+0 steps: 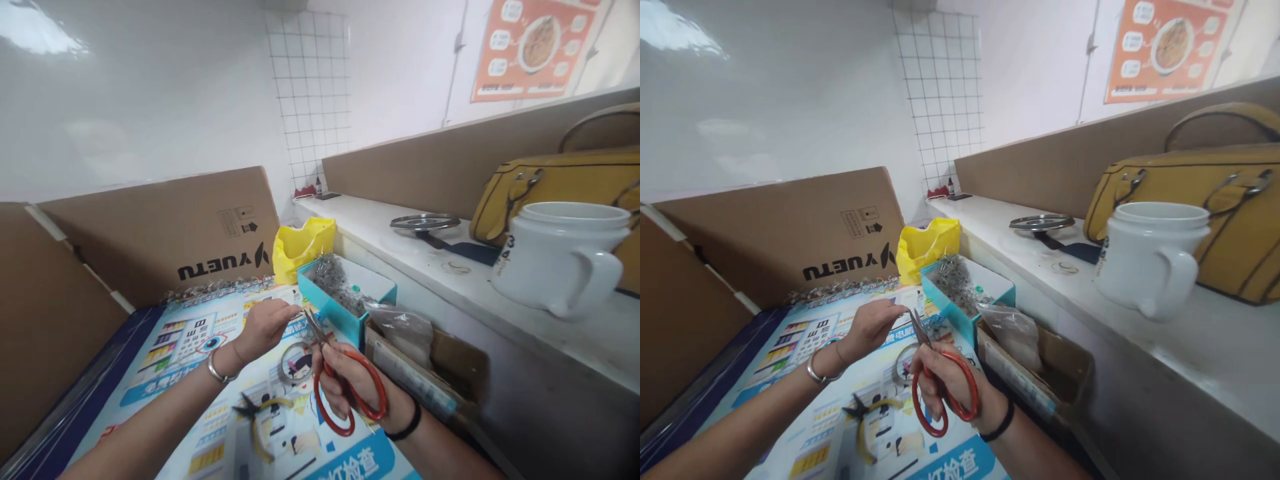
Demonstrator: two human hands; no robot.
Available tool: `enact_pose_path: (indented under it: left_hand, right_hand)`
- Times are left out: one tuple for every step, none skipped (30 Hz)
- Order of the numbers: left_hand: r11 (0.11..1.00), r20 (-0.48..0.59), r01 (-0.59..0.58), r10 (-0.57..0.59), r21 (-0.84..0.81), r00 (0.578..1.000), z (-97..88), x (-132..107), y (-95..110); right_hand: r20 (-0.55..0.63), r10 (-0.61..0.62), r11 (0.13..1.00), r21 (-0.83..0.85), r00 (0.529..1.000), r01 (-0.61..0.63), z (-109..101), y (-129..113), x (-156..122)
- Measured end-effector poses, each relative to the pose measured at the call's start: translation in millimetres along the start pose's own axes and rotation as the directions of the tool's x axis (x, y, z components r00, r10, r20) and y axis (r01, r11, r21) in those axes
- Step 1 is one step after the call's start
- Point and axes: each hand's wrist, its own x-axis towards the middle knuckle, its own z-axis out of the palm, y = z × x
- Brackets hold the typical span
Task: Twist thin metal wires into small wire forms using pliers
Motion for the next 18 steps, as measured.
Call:
enact_pose_path:
  left_hand:
    - [0.999,0.03,-0.031,0.03,0.033,0.999,-4.9,-4.8,-0.5]
    - [0.997,0.063,-0.06,0.056,0.051,0.996,-9.5,-9.9,-0.8]
    - [0.995,0.098,-0.081,0.075,0.054,0.992,-13.8,-15.1,-0.8]
    - [0.995,0.128,-0.093,0.086,0.047,0.988,-17.6,-20.2,-0.3]
    - [0.995,0.15,-0.097,0.09,0.039,0.984,-20.9,-25.1,0.5]
    - [0.995,0.17,-0.095,0.088,0.033,0.981,-23.8,-29.6,1.6]
    - [0.995,0.186,-0.094,0.087,0.032,0.979,-26.3,-33.6,3.0]
    - [0.995,0.197,-0.095,0.086,0.036,0.977,-28.5,-37.2,4.6]
    - [0.994,0.207,-0.097,0.086,0.044,0.975,-30.5,-40.3,6.4]
    - [0.994,0.215,-0.102,0.089,0.05,0.973,-32.3,-42.9,8.2]
    - [0.993,0.221,-0.107,0.092,0.057,0.971,-34.0,-45.2,9.9]
    - [0.992,0.223,-0.111,0.095,0.059,0.97,-35.5,-47.1,11.7]
    - [0.992,0.222,-0.109,0.094,0.056,0.97,-37.0,-48.7,13.4]
    - [0.994,0.225,-0.104,0.092,0.043,0.97,-38.3,-50.1,15.1]
    - [0.995,0.228,-0.096,0.089,0.019,0.97,-39.5,-51.3,16.6]
    - [0.996,0.23,-0.085,0.084,-0.007,0.969,-40.7,-52.2,18.1]
    - [0.997,0.235,-0.073,0.079,-0.032,0.969,-41.8,-53.0,19.4]
    - [0.997,0.242,-0.065,0.075,-0.05,0.967,-43.1,-53.5,20.6]
  right_hand:
    - [0.012,0.024,0.999,-0.035,1.0,-0.024,0.2,2.1,-0.9]
    - [0.019,0.04,0.995,-0.092,0.999,-0.038,0.6,4.1,-1.8]
    - [0.023,0.043,0.985,-0.167,0.999,-0.039,1.4,6.0,-2.6]
    - [0.028,0.036,0.969,-0.246,0.999,-0.028,2.7,7.5,-3.4]
    - [0.032,0.024,0.951,-0.309,0.999,-0.013,4.1,8.7,-4.1]
    - [0.038,0.019,0.94,-0.341,0.999,-0.005,5.6,9.7,-4.7]
    - [0.047,0.031,0.943,-0.334,0.998,-0.013,6.9,10.6,-5.2]
    - [0.06,0.062,0.956,-0.291,0.996,-0.042,7.6,11.5,-5.8]
    - [0.077,0.105,0.97,-0.227,0.991,-0.086,7.8,12.6,-6.3]
    - [0.098,0.156,0.977,-0.16,0.983,-0.139,7.3,14.0,-7.0]
    - [0.124,0.202,0.976,-0.102,0.971,-0.19,6.4,15.7,-7.9]
    - [0.149,0.237,0.971,-0.06,0.96,-0.23,5.2,17.6,-9.1]
    - [0.167,0.255,0.967,-0.037,0.952,-0.253,4.2,19.7,-10.5]
    - [0.174,0.26,0.966,-0.033,0.95,-0.258,3.6,21.6,-12.2]
    - [0.17,0.253,0.967,-0.046,0.952,-0.249,3.7,23.2,-13.9]
    - [0.159,0.242,0.97,-0.075,0.957,-0.233,4.6,24.3,-15.6]
    - [0.145,0.229,0.97,-0.114,0.963,-0.214,6.4,24.7,-17.2]
    - [0.134,0.221,0.967,-0.163,0.966,-0.198,8.8,24.6,-18.6]
